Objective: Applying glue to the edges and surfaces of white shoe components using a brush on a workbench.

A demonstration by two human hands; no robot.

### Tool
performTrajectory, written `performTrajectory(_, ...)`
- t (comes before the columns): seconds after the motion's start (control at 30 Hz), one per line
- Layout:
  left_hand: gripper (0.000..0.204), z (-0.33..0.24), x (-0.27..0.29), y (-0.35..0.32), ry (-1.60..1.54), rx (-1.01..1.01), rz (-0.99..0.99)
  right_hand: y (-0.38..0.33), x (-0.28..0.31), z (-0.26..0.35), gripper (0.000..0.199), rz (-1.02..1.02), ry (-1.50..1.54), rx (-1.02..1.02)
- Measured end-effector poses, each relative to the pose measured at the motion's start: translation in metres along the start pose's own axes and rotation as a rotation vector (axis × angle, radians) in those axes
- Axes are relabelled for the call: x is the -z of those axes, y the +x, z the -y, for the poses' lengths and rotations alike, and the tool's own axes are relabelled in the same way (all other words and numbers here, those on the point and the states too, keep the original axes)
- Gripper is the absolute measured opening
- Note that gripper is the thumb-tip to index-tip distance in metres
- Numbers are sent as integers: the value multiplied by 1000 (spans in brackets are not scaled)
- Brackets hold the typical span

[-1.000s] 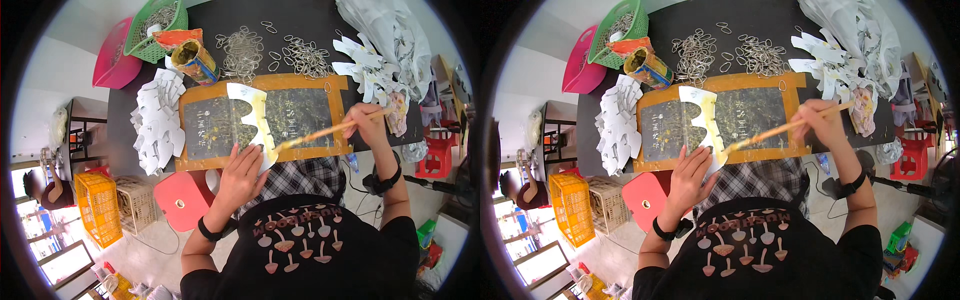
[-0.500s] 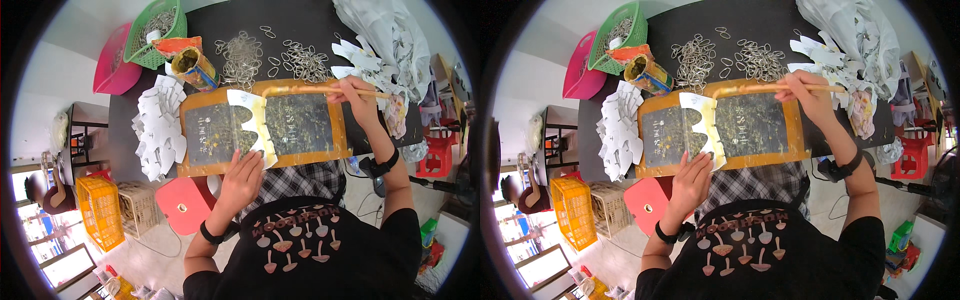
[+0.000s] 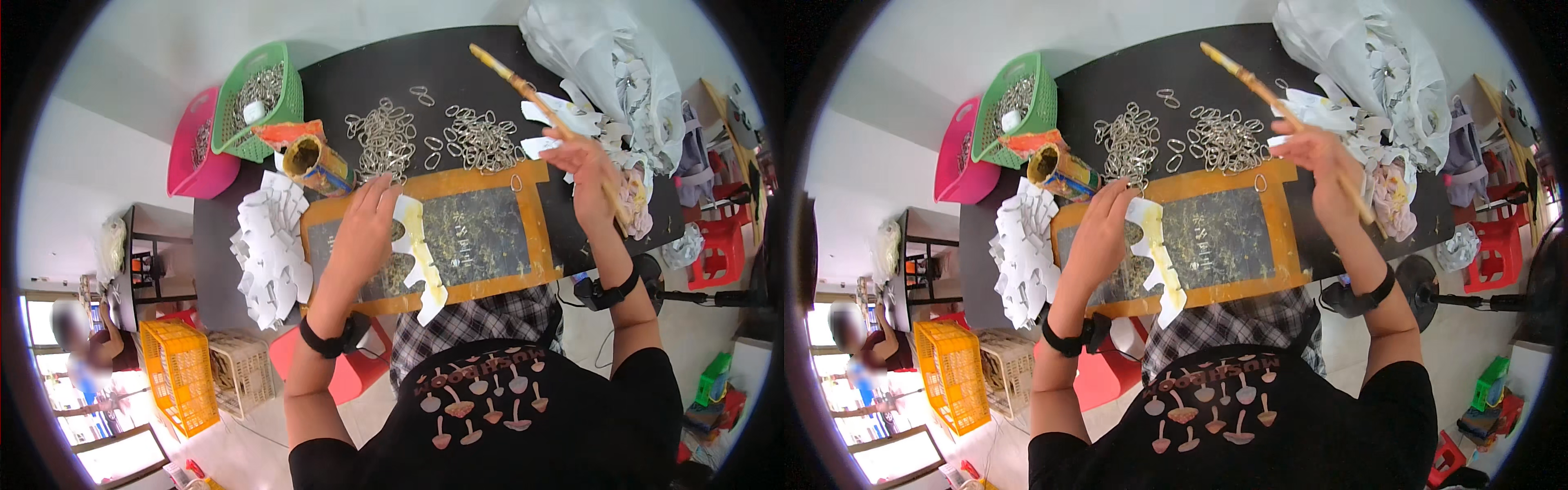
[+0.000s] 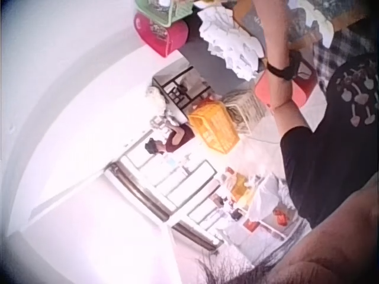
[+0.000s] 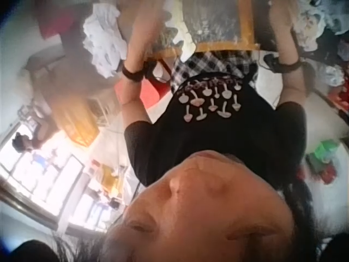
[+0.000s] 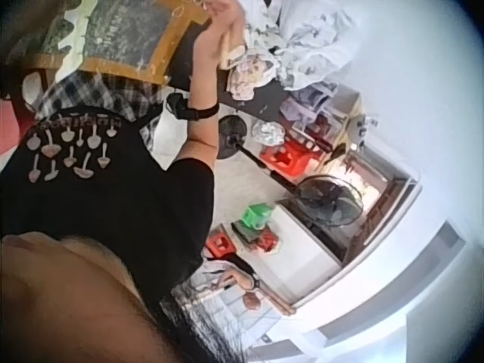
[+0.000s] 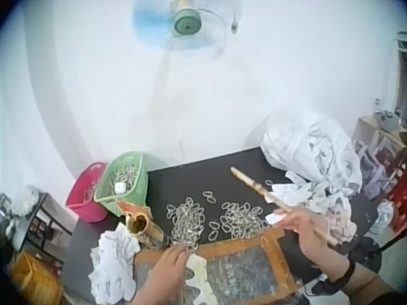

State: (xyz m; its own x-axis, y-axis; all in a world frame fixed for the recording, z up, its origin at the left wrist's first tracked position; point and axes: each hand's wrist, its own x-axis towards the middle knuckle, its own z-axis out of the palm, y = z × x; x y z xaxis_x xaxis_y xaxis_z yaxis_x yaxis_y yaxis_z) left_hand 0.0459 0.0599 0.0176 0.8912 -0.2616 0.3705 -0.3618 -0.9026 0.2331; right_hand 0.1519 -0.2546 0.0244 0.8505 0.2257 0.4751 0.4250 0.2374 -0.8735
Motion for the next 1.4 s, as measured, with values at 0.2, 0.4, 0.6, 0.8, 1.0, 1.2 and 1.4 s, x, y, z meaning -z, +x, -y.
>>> performTrajectory(0.2,34,13,22,25,-194,113,352,-10,6,12,22,169,-557,208)
performTrajectory(0.4,22,-16,64,73,-451,-74,220,-7,14,7,16,131,-433,161)
performTrajectory(0.6,18,-11,71,139,-486,-184,17,16,10,11,15,142,-542,277)
performTrajectory(0.8,11,-24,45,208,-460,-60,-136,15,22,10,13,27,-490,270)
performTrajectory(1.0,9,39,-39,231,-817,272,-570,3,35,11,13,-16,-608,256)
performTrajectory(1.2,17,77,-95,193,-470,675,-452,-7,31,16,16,14,-630,186)
performTrajectory(1.4,19,63,-91,186,-369,623,-428,3,30,10,6,33,-651,231)
